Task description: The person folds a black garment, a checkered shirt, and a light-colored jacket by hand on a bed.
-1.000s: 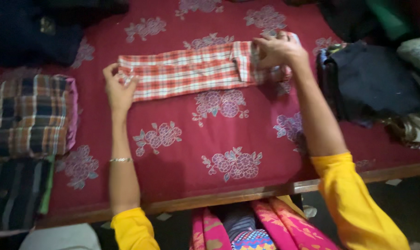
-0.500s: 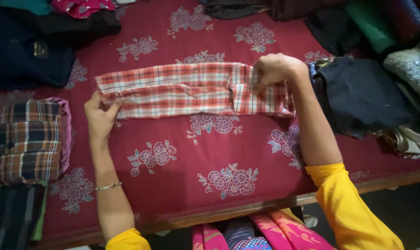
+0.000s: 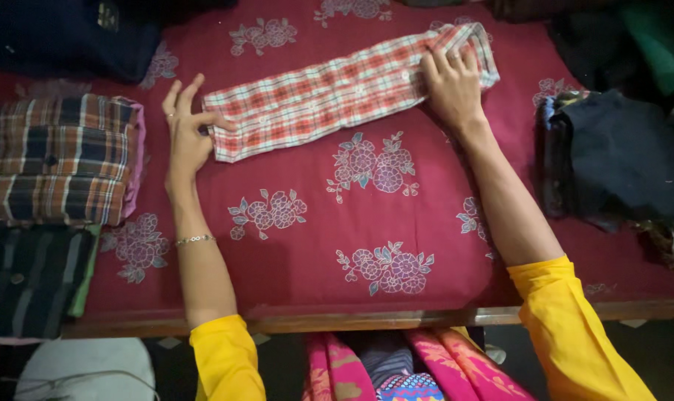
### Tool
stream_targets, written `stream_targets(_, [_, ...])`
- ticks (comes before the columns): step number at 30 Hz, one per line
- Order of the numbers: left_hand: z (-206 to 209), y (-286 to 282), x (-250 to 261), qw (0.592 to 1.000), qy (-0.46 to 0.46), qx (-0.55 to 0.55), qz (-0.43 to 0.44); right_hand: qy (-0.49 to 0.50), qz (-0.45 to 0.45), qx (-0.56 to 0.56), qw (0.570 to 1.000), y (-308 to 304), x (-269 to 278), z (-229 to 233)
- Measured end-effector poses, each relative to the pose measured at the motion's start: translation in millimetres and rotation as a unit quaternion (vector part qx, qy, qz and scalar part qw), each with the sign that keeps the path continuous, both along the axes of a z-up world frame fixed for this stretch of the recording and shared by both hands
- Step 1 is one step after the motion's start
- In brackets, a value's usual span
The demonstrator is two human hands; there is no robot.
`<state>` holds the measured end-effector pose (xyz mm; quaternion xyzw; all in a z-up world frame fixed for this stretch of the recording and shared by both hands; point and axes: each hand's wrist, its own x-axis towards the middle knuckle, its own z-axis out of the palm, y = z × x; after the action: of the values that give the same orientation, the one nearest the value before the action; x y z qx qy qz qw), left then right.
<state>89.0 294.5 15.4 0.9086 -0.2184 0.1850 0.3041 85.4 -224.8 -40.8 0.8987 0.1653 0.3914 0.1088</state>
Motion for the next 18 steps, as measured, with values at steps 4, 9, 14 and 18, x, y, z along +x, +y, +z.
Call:
stream_targets(4, [0,5,1,1.000,-0.009,0.000,0.028,-0.016,-0.024,-0.012,1.000,-3,2,-3])
stream_targets(9, [0,11,4,0.979,-0.195,0.010,0.062,-0.123,-0.032,-0.012,0.992,5,-10,11])
stream_targets(14, [7,4,-2,0.972,-0.221,-0.061,0.044,-0.179,-0.060,-0.013,0.982,13,-15,26])
stream_targets(18, [8,3,-2,0.975,-0.208,-0.064,0.046,-0.182,-0.051,0.007,0.982,14,-22,32])
